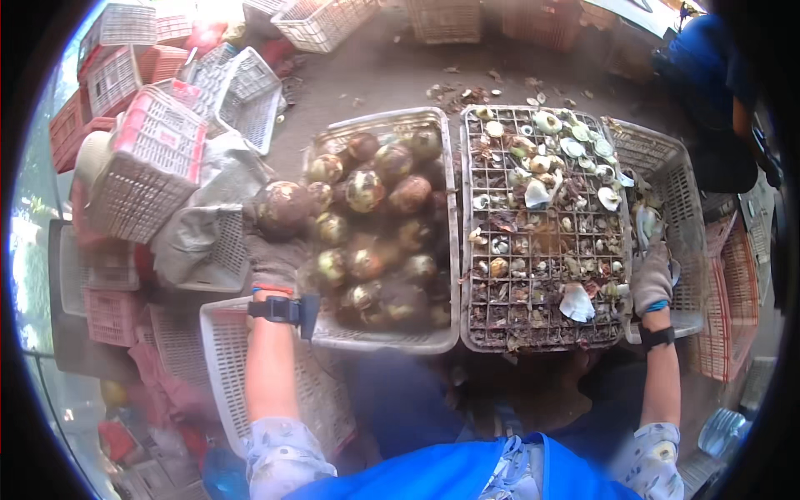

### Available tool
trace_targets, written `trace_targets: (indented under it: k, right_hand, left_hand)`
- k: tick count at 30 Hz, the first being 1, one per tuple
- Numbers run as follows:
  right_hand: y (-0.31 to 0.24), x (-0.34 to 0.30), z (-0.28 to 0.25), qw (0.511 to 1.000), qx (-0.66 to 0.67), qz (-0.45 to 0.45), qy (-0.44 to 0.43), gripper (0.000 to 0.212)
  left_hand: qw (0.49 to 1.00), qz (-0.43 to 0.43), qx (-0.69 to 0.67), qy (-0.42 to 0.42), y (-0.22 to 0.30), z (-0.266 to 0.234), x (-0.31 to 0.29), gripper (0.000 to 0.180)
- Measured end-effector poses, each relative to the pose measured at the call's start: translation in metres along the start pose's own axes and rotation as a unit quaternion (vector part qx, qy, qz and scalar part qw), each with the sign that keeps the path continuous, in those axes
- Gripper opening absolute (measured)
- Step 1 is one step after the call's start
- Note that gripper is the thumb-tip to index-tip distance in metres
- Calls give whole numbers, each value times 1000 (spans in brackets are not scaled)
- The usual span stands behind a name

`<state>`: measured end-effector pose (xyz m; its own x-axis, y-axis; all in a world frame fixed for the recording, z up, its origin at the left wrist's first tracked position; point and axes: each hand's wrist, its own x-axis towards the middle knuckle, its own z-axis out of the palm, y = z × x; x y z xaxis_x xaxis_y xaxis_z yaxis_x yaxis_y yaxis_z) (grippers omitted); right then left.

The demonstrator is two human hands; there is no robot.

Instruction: The recorder is cleaning and peeling agricultural bulbs using a small tool while sitting in a processing area.

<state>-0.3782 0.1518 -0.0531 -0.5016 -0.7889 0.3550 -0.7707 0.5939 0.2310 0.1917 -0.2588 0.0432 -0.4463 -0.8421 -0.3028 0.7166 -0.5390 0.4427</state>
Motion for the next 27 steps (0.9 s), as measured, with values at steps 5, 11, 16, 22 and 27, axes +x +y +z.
trace_targets:
  k: [5, 11, 16, 22, 27]
  right_hand:
    - [-97, -1, -139, 857, 487, 91, -140, 44]
    - [-174, -49, -228, 438, 807, 197, -344, 36]
    - [-183, -88, -212, 392, 859, 185, -274, 49]
    - [-174, -116, -174, 412, 850, 211, -252, 57]
    - [-171, -111, -168, 560, 781, 127, -247, 60]
  left_hand:
    - [990, 39, 105, -88, -53, 43, -64, 71]
    - [864, 191, 441, -154, -197, 146, -163, 77]
    - [562, 344, 713, -240, -259, 121, -180, 88]
    - [902, -48, 374, -207, -286, 99, -184, 101]
    - [851, 62, 497, -156, -297, 80, -168, 100]
